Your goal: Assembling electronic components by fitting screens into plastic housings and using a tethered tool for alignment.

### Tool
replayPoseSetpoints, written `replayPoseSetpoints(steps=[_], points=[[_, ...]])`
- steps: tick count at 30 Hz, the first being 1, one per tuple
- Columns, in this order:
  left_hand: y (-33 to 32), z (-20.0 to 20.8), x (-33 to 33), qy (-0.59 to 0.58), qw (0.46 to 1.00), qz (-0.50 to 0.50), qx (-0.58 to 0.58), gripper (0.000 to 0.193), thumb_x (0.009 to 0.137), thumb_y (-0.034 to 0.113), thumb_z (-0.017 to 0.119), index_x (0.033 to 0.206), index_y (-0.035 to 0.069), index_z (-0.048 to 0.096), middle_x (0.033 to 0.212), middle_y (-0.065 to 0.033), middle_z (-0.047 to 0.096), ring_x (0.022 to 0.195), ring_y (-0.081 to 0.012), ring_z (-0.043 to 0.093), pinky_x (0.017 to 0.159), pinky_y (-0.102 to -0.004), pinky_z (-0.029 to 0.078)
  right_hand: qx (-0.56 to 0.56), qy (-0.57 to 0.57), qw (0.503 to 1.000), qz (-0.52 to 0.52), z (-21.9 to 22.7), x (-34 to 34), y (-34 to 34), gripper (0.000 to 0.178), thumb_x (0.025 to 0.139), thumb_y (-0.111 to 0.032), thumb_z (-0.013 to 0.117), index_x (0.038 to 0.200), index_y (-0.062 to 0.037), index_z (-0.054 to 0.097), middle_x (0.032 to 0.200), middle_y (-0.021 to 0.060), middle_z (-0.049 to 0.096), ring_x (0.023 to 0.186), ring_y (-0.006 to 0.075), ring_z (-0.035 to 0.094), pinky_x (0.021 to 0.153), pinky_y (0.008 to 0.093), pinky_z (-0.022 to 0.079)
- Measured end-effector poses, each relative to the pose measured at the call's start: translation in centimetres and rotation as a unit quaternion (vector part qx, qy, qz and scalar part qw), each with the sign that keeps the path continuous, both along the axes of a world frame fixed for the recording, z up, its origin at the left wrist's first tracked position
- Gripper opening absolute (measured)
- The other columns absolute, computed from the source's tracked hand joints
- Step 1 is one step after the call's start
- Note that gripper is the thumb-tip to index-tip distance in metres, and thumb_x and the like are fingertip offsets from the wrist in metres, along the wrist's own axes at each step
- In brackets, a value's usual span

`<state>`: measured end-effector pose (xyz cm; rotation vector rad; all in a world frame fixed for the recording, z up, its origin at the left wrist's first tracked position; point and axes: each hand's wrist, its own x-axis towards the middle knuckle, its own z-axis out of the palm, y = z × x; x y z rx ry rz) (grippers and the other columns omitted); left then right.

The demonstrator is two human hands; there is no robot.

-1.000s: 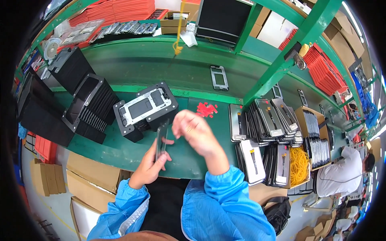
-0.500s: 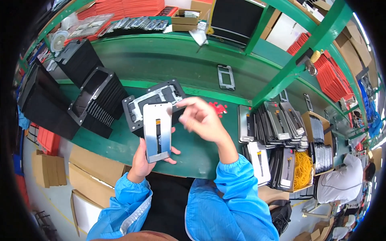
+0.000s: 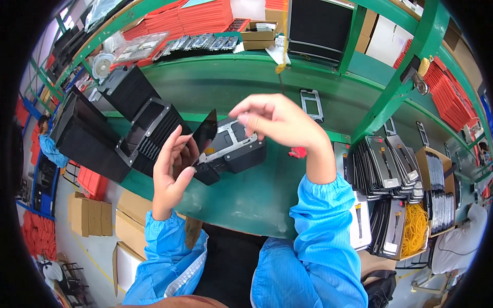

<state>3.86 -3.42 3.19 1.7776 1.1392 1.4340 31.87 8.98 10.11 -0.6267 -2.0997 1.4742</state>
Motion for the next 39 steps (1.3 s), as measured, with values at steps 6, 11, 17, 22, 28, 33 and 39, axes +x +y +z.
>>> replayPoseSetpoints(steps=[6,11,17,22,28,33,39], points=[[4.1,0.4,1.3,0.228,0.969,0.089,0.01,0.08,0.084,0.021,0.083,0.152,0.003,0.047,0.131,-0.0171,0.063,0.113,-0.0292,0.061,0.096,-0.0405,0.051,0.064,-0.08,0.974,-0.201,-4.0,1.4,4.4,0.031,0.105,-0.029,0.06,0.118,-0.0021,0.07,0.088,0.0039,0.07,0.072,0.0115,0.063,0.065,0.0266,0.052],[6.6,0.5,3.2,0.292,0.953,0.079,0.032,0.08,0.084,0.02,0.083,0.153,0.005,0.046,0.129,-0.0166,0.065,0.114,-0.0285,0.063,0.101,-0.0406,0.049,0.041,-0.138,0.968,-0.205,-5.6,1.1,5.5,0.04,0.106,-0.038,0.057,0.12,-0.0022,0.068,0.096,0.0063,0.07,0.073,0.0146,0.065,0.065,0.0289,0.053],[7.6,0.6,3.7,0.229,0.971,0.06,-0.017,0.085,0.08,0.026,0.086,0.151,0.002,0.047,0.127,-0.0185,0.067,0.111,-0.0348,0.062,0.103,-0.0447,0.047,-0.048,-0.198,0.972,-0.116,-6.4,0.8,6.0,0.05,0.107,-0.048,0.053,0.124,-0.0023,0.066,0.104,0.0074,0.071,0.078,0.017,0.068,0.07,0.0319,0.055],[6.8,0.8,3.5,0.292,0.954,0.062,0.014,0.089,0.077,0.018,0.087,0.154,0.006,0.044,0.128,-0.0172,0.065,0.116,-0.0323,0.065,0.1,-0.0399,0.052,-0.033,-0.229,0.97,-0.074,-7.9,0.9,5.9,0.06,0.105,-0.055,0.055,0.132,-0.0021,0.062,0.106,0.0088,0.071,0.086,0.0189,0.068,0.077,0.0341,0.056],[5.9,0.2,2.7,0.286,0.954,0.076,0.036,0.093,0.07,0.02,0.09,0.151,0.006,0.047,0.125,-0.0144,0.067,0.117,-0.0341,0.063,0.113,-0.0513,0.04,-0.037,-0.236,0.969,-0.057,-7.9,0.5,5.4,0.068,0.102,-0.059,0.057,0.138,-0.0012,0.057,0.11,0.0107,0.071,0.092,0.0204,0.066,0.081,0.0357,0.056],[6.0,-0.1,2.7,0.285,0.954,0.089,0.037,0.093,0.069,0.02,0.091,0.151,0.008,0.048,0.125,-0.0123,0.068,0.12,-0.0347,0.062,0.119,-0.0606,0.03,-0.028,-0.253,0.965,-0.058,-7.0,0.4,4.9,0.069,0.102,-0.059,0.057,0.138,0.0002,0.056,0.111,0.012,0.07,0.093,0.0211,0.064,0.082,0.0365,0.055],[5.7,-0.2,2.4,0.279,0.956,0.087,0.029,0.093,0.069,0.02,0.09,0.151,0.008,0.048,0.126,-0.0123,0.067,0.125,-0.0348,0.061,0.121,-0.061,0.027,-0.017,-0.267,0.962,-0.054,-7.3,-0.1,5.0,0.067,0.103,-0.058,0.057,0.137,-0.0007,0.057,0.112,0.0125,0.07,0.094,0.0219,0.064,0.082,0.0366,0.055]])
